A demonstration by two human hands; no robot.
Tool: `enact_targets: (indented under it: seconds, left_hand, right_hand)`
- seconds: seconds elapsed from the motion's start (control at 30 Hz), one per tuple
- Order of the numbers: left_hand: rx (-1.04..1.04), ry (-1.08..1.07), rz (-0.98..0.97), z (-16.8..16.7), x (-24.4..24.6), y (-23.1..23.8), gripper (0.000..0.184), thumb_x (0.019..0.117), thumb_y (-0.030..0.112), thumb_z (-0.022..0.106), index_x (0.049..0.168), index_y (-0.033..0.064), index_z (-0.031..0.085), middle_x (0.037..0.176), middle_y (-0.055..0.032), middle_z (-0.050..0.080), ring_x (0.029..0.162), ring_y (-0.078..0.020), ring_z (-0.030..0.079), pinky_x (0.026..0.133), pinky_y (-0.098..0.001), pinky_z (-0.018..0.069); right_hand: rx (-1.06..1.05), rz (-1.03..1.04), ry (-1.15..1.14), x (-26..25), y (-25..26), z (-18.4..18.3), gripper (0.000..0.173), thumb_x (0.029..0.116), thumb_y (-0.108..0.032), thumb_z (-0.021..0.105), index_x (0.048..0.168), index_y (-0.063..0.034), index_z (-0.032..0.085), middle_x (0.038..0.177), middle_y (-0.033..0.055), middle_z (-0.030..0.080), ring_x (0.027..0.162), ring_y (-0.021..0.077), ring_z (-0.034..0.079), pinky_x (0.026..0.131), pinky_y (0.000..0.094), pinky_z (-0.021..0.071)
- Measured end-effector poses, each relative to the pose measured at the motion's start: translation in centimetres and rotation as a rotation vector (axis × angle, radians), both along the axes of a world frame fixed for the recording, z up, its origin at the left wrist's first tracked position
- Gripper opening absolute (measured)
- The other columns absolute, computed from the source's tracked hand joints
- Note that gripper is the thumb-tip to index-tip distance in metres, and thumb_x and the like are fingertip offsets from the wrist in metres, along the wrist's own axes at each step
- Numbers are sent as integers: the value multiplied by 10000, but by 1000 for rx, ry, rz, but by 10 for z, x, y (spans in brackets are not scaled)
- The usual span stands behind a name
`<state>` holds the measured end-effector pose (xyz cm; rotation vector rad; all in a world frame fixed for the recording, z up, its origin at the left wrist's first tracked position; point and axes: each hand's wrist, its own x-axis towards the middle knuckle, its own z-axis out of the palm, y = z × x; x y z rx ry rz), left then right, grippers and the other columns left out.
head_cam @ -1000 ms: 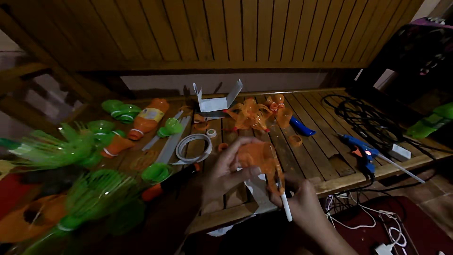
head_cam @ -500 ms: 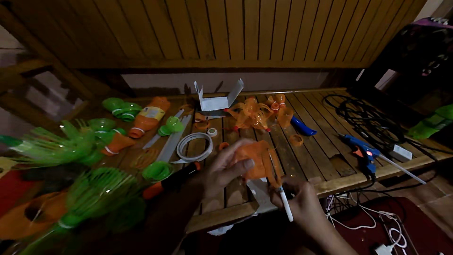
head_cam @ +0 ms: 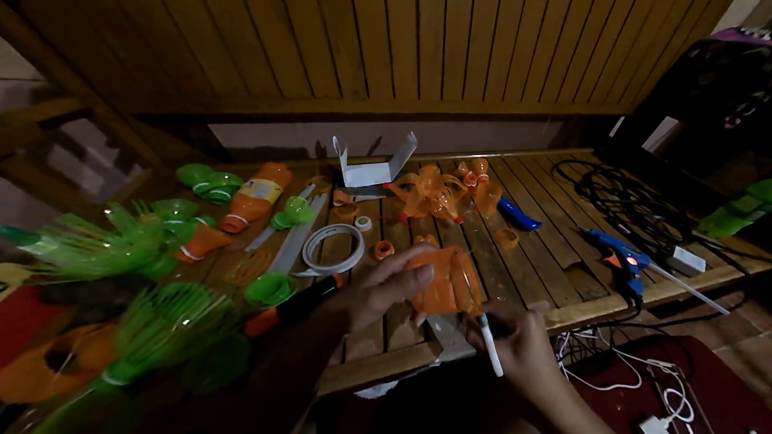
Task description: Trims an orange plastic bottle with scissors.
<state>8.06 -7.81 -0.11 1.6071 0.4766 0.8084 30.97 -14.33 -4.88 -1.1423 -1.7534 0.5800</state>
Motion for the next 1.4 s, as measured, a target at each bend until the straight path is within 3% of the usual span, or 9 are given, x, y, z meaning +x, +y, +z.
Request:
enact_targets:
  seconds: [0.17, 0.43, 0.67, 0.83, 0.97, 1.07, 1.27, 1.4]
  left_hand:
    - [-90, 87, -34, 7, 1, -9, 538, 1006, 463, 554, 1371, 85, 439, 968, 159, 669, 755, 38, 656, 647, -143, 562]
    - [-129, -28, -181, 3, -1, -2, 323, 991, 571, 548, 1160, 308, 630, 891, 180, 706, 711, 50, 662, 602, -123, 553]
    - [-227, 0, -211, 5, -5, -1, 446, 937, 700, 503, 963, 304, 707, 818, 143, 710, 649, 42, 653, 551, -133, 543]
    - [-331, 94, -185, 9, -5, -4, 447, 943, 707, 497, 854, 315, 693, 720, 143, 676, 550, 50, 607, 457, -127, 490]
    - [-371, 209, -173, 12, -4, -8, 509, 1023, 638, 319, 834, 298, 647, 707, 125, 676, 541, 35, 612, 452, -139, 490]
    - [-427, 234, -153, 13, -3, -8, 594, 1024, 609, 187, 807, 265, 620, 659, 90, 650, 502, 6, 594, 432, -156, 477]
    - [-549, 195, -204, 11, -4, -5, 699, 1003, 672, 147, 780, 226, 637, 611, 66, 607, 461, -11, 580, 399, -164, 471]
    - [-544, 179, -203, 11, -2, -1, 805, 966, 735, 47, 790, 199, 621, 614, 44, 578, 435, -21, 539, 361, -164, 431]
  right_hand:
    - [-136, 52, 28, -2, -1, 9, 230, 854, -210, 732, 984, -21, 720, 751, -14, 673, 657, -62, 588, 621, 114, 487]
    - [34, 25, -45, -1, -1, 10, 225, 829, -199, 738, 939, -3, 727, 714, 23, 679, 629, -39, 597, 605, 114, 483]
    - [215, 0, -96, 2, 1, 2, 178, 830, -153, 700, 884, 15, 720, 639, 52, 654, 547, -7, 578, 533, 126, 466]
    - [96, 18, -144, 4, -2, 9, 228, 827, -188, 726, 945, 7, 725, 693, 57, 676, 596, 29, 607, 577, 163, 489]
    - [6, 11, -182, 2, -6, 20, 267, 828, -215, 737, 976, 6, 716, 733, 61, 674, 641, 46, 606, 603, 175, 483]
    - [18, 19, -178, 5, -4, 20, 253, 815, -212, 737, 953, 0, 721, 710, 50, 675, 622, 29, 609, 590, 167, 487]
    - [76, 20, -159, 6, -3, 14, 183, 817, -180, 716, 876, -7, 720, 644, 37, 646, 558, -1, 576, 536, 145, 457]
    - [71, 7, -132, 4, -2, 12, 164, 830, -167, 704, 873, -11, 733, 633, 26, 645, 545, -16, 566, 529, 137, 454]
